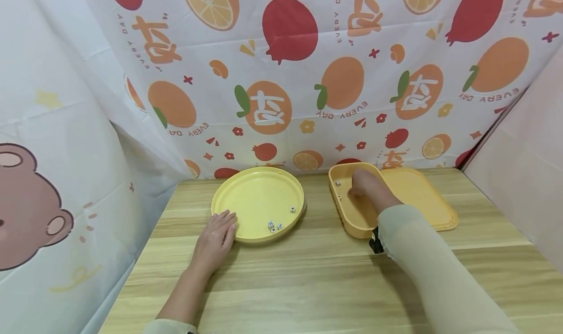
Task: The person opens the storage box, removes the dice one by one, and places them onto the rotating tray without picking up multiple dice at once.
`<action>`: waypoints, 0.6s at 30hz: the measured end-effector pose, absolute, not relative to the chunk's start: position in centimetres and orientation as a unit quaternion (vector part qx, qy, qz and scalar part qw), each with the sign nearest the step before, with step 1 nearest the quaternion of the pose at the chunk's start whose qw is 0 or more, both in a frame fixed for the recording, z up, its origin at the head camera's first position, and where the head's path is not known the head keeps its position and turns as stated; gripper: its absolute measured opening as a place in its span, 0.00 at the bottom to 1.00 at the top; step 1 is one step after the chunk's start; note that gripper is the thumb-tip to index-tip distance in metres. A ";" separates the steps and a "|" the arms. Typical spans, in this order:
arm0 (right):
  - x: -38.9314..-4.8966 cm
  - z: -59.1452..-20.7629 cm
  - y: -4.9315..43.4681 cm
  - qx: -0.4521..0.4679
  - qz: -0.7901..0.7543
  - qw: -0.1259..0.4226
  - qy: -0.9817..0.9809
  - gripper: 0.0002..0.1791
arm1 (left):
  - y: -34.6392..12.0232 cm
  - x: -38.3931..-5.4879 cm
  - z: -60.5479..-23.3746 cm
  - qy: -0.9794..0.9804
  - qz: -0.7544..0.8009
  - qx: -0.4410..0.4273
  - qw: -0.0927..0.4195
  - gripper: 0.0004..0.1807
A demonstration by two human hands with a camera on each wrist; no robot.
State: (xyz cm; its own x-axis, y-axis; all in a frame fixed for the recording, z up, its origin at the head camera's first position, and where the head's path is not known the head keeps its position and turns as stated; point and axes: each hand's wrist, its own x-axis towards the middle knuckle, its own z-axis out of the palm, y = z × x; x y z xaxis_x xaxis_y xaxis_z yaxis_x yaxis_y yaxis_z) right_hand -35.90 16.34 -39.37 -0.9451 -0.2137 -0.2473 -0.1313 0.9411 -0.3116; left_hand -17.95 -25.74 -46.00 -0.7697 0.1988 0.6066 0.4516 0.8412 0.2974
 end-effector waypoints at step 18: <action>-35.5 -39.2 17.0 -0.123 -0.223 0.076 0.964 0.06 | -25.6 -18.0 -46.1 -0.916 -0.217 -0.176 0.288 0.14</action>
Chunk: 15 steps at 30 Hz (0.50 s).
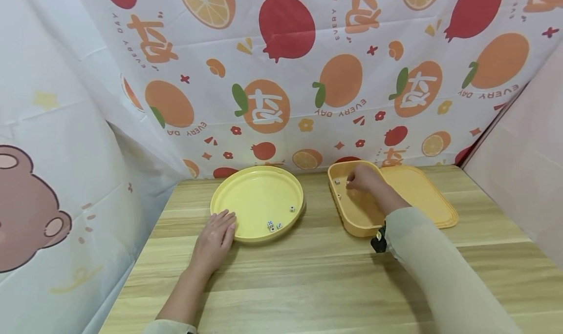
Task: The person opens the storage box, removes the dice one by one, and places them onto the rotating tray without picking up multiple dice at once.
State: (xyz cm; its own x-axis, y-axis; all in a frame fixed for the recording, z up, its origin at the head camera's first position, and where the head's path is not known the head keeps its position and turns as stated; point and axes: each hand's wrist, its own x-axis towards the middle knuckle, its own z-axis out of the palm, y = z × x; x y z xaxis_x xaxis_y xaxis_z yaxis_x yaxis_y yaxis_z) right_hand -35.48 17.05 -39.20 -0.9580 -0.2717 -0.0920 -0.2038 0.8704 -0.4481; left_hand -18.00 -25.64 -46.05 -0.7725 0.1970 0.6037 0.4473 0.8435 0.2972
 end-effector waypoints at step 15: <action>-30.0 -36.9 12.5 -0.161 -0.543 -0.070 0.821 0.18 | -25.6 -18.3 -46.1 -0.917 -0.216 -0.176 0.287 0.15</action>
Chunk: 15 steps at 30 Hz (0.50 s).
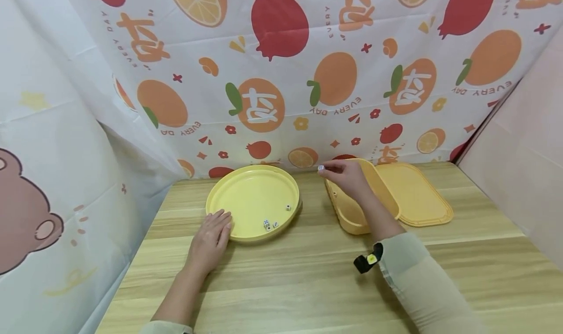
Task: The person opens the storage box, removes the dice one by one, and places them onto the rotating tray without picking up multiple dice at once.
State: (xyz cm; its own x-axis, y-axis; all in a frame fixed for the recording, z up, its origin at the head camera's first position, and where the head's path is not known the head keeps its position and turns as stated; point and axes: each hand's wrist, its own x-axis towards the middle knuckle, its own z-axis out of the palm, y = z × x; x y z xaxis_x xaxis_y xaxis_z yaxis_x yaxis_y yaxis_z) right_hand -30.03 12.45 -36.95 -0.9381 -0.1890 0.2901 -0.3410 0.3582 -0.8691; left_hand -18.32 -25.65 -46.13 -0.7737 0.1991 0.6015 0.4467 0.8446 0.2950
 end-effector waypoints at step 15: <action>-26.7 -41.7 1.7 0.168 0.704 -0.009 -0.691 0.16 | -25.7 -18.5 -46.3 -0.909 -0.221 -0.186 0.301 0.14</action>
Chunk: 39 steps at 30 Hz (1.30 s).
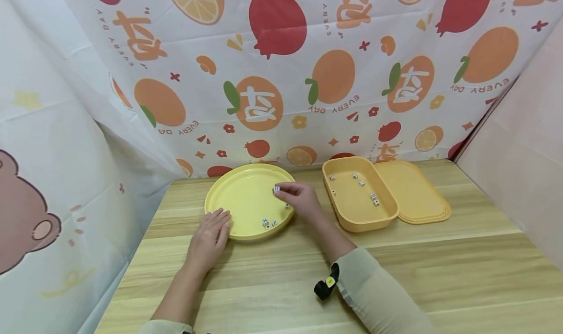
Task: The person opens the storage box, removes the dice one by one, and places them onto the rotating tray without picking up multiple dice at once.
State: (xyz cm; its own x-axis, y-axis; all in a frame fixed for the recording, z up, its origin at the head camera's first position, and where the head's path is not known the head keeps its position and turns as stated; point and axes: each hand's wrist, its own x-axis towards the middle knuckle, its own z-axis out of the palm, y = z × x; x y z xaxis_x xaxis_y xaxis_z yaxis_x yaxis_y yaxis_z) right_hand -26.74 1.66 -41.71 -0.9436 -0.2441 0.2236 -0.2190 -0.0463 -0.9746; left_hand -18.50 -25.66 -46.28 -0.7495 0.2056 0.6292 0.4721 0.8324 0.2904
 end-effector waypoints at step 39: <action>-25.3 -37.8 12.2 -0.270 -0.459 -0.004 0.847 0.16 | -25.5 -18.5 -46.0 -0.915 -0.223 -0.178 0.286 0.15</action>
State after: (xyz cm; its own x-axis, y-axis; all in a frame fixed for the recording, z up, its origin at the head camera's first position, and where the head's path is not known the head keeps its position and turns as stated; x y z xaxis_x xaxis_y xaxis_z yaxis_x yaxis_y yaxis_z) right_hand -25.27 12.16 -37.79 -0.8544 -0.4536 0.2536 -0.4602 0.4339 -0.7746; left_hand -18.54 -25.50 -46.01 -0.7730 0.1970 0.6030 0.4526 0.8373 0.3068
